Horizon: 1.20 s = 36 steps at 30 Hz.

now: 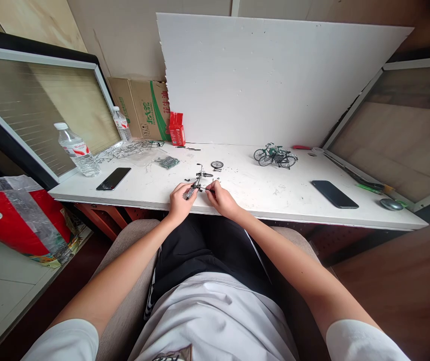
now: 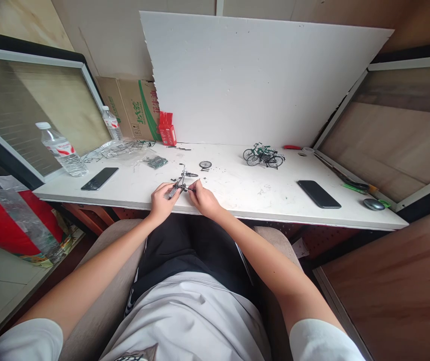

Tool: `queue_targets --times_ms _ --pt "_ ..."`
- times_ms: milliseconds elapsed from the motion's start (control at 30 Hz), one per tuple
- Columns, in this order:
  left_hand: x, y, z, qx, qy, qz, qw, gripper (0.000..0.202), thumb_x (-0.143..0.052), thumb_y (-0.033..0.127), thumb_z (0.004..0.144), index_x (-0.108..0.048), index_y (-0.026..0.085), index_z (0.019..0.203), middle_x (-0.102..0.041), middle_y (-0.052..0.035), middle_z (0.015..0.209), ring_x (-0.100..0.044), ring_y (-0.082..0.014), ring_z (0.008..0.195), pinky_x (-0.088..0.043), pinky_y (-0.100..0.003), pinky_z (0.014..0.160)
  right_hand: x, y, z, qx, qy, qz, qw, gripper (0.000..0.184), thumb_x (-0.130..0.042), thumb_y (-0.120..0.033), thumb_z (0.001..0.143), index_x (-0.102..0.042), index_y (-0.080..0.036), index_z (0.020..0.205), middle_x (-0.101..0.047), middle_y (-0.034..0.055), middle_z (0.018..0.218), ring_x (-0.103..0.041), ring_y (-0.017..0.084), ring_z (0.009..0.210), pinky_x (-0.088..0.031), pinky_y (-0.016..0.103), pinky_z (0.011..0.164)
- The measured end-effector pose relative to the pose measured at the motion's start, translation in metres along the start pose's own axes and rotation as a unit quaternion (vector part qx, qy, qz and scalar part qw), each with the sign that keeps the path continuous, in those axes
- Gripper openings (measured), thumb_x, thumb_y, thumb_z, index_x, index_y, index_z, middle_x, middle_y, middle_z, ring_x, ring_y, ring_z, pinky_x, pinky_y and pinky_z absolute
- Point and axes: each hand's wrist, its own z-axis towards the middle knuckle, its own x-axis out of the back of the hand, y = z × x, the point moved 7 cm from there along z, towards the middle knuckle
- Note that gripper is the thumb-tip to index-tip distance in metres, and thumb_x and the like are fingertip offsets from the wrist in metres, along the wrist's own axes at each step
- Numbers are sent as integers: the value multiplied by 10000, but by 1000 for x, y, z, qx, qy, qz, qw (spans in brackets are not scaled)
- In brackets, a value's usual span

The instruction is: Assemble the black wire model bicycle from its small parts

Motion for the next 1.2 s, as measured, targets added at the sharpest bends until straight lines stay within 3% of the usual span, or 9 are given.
queue_targets --times_ms 433,833,1000,1200 --pt "0 -2 1 7 0 -13 1000 166 -742 306 974 -797 199 1089 -780 -89 1010 -728 -221 892 -626 -362 838 0 4 -2 -17 20 -11 1000 262 -465 -485 1107 -538 -245 1180 -789 129 1194 -766 269 986 -553 374 838" --pt "0 -2 1 4 -5 -11 1000 187 -737 324 978 -802 202 1105 -790 -99 1052 -745 -231 933 -632 -365 866 5 -4 0 -26 18 -24 999 325 -421 -536 1128 -569 -251 1074 -781 58 984 -680 215 736 -457 320 712" --pt "0 -1 0 -1 -6 -2 1000 191 -734 321 981 -803 203 1114 -792 -101 1050 -745 -236 940 -631 -375 878 6 -6 0 -21 18 -22 999 337 -409 -545 1134 -562 -251 1070 -765 55 968 -659 211 721 -449 316 709" --pt "-1 -1 0 -1 -13 1 1000 198 -724 329 988 -806 210 1124 -798 -109 1082 -758 -249 973 -634 -386 890 8 -6 0 -28 15 -43 999 379 -367 -553 1148 -550 -254 1005 -678 17 788 -577 194 627 -404 303 656"
